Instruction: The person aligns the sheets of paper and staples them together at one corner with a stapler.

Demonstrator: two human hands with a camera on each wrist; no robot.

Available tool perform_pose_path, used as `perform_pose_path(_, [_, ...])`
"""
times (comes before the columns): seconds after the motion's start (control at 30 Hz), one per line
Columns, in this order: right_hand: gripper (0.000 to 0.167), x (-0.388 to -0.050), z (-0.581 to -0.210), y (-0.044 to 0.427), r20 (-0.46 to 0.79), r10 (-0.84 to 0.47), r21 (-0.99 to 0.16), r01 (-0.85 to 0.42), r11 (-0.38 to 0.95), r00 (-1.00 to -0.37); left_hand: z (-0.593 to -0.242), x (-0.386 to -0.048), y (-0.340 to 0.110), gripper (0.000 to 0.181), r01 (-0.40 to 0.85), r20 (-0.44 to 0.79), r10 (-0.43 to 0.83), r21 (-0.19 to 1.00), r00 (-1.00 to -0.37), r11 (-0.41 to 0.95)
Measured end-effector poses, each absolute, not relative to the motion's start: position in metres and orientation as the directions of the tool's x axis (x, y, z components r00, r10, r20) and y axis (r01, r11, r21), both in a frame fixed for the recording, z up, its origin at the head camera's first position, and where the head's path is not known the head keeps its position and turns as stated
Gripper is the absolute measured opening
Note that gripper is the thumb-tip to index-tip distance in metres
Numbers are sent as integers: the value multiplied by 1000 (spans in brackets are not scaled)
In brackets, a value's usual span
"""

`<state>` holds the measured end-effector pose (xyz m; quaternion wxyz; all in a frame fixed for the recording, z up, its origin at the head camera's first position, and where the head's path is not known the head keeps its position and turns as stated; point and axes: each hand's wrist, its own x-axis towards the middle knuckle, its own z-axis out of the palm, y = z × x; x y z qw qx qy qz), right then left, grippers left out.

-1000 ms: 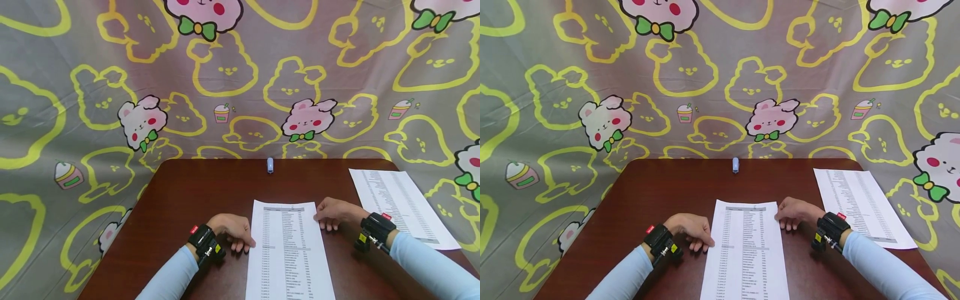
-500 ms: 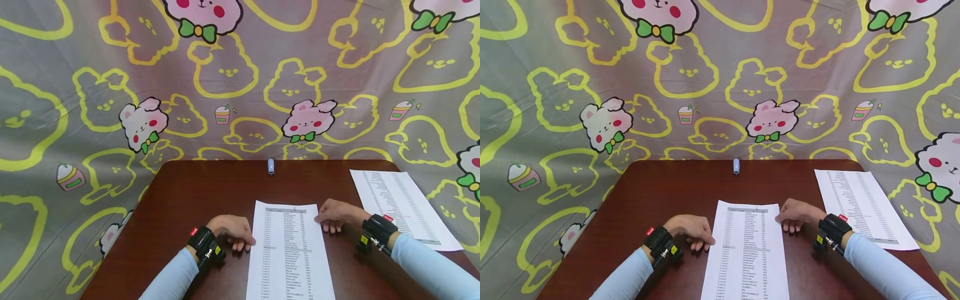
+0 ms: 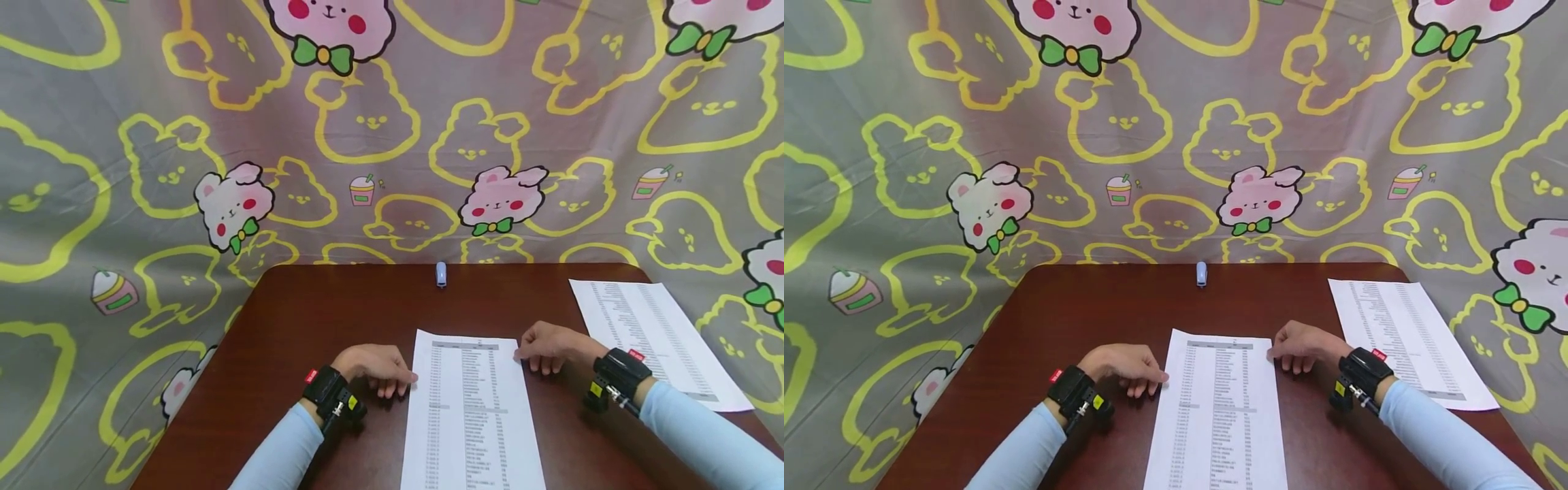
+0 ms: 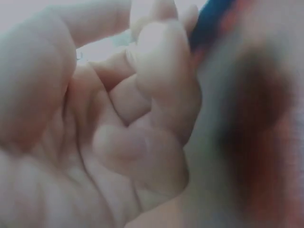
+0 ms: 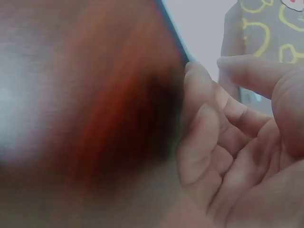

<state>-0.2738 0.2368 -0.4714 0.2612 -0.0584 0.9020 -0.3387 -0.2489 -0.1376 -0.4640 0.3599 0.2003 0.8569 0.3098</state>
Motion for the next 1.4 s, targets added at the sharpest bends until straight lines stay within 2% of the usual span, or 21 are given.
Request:
perform_pose_path(0.13, [24, -280, -462, 239, -381, -308, -669, 29, 743, -872, -459, -259, -135, 39, 134, -375, 525, 704, -764, 698])
perform_pose_path(0.27, [31, -286, -450, 244, -335, -344, -726, 7, 688, -877, -454, -268, -130, 35, 125, -230, 438, 755, -869, 644])
perform_pose_path(0.43, [34, -291, -437, 252, -282, -365, -786, -5, 618, -887, -447, -275, -121, 32, 131, -100, 365, 821, -926, 556])
perform_pose_path(0.57, [35, -291, -432, 261, -241, -366, -812, -20, 583, -899, -443, -279, -112, 27, 131, -49, 326, 852, -944, 508])
perform_pose_path(0.8, [35, -289, -423, 282, -195, -343, -832, -30, 554, -919, -436, -281, -98, 29, 124, -25, 320, 891, -947, 437])
perform_pose_path(1.2, [33, -277, -412, 329, -198, -299, -860, 19, 511, -933, -419, -284, -60, 31, 166, -24, 412, 893, -911, 418])
perform_pose_path(1.4, [35, -276, -409, 341, -223, -308, -861, 39, 506, -925, -412, -282, -45, 27, 171, -28, 406, 879, -913, 445])
